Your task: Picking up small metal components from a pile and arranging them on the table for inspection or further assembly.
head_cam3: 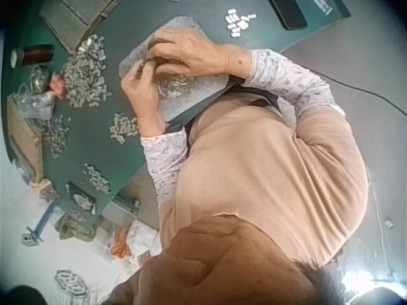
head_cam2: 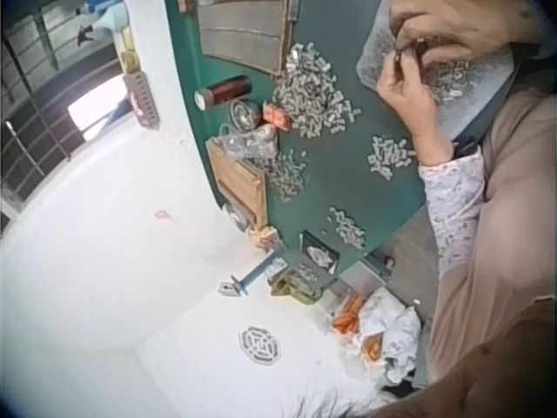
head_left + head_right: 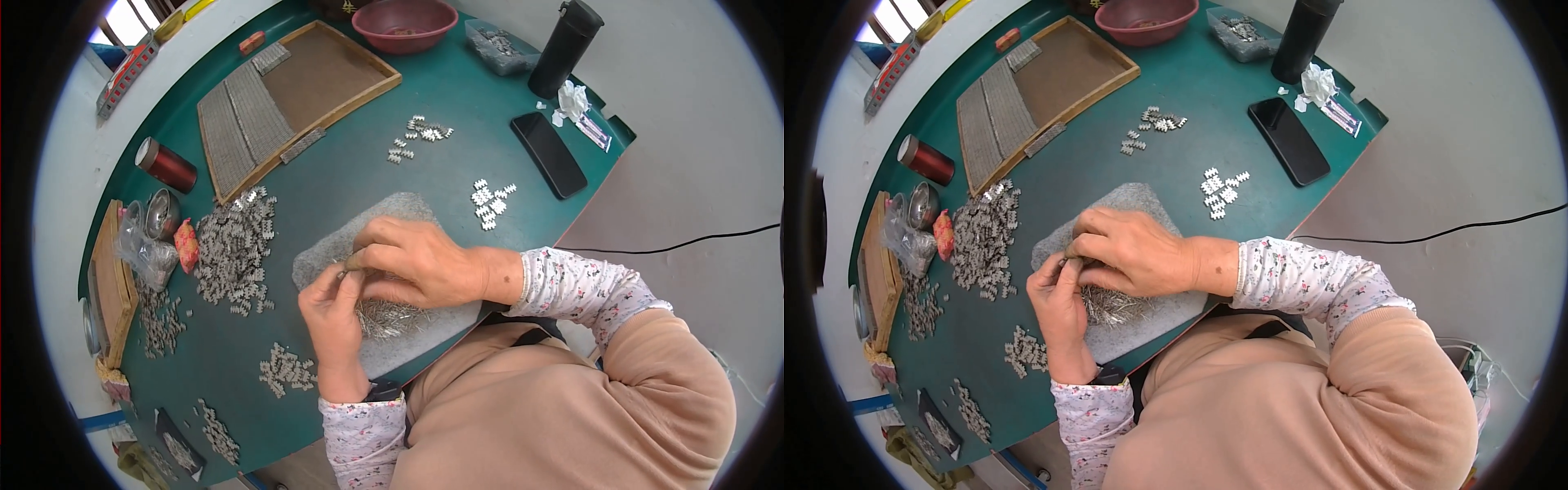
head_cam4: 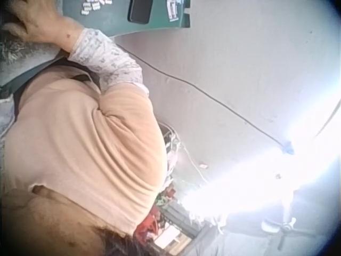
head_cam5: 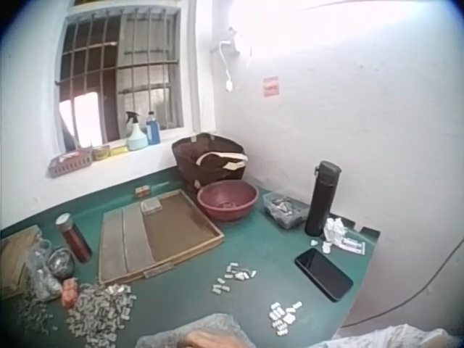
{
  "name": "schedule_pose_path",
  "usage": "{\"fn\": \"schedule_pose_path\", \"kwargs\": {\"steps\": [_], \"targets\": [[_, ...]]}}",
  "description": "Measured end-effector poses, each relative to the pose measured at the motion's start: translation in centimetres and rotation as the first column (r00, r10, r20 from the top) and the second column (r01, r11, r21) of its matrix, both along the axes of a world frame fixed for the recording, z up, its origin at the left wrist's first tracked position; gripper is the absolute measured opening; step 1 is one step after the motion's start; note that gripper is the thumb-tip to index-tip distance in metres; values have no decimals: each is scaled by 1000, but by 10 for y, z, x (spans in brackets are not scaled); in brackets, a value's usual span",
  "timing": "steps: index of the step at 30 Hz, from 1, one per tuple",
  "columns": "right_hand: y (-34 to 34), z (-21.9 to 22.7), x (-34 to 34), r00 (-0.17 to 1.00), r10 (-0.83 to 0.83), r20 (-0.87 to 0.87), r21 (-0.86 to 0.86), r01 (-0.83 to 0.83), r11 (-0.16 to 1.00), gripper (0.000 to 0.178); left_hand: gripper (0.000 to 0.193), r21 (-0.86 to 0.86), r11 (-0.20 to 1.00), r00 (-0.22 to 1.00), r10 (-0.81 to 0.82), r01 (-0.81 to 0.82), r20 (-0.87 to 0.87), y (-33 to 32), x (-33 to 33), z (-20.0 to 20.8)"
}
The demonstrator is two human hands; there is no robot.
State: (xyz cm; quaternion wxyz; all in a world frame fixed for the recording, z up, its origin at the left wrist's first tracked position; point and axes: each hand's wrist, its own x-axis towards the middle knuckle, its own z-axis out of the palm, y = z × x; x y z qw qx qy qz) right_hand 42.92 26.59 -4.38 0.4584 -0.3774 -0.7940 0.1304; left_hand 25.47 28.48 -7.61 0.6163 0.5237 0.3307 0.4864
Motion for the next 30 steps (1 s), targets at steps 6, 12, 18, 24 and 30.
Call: {"fn": "schedule_pose_path", "kwargs": {"steps": [6,12,18,24,30], "targets": [[0,-2,1,999,2,-38,-27,-3,1000,32,18,-138,987,992,-65,79,109,-1,4,9],[7,0,4,991,96,-98,-61,-103,993,32,19,-274,947,966,-104,170,238,1,-6,8],[26,6,31,994,-109,24,-292,111,950,21,15,-229,967,962,163,-112,217,11,-13,15],[32,-11,19,859,-111,500,-205,241,948,11,16,-255,933,941,299,-253,157,13,-20,12],[40,-19,6,787,-116,606,-90,213,973,11,15,-228,941,954,279,-249,109,15,-18,7]]}}
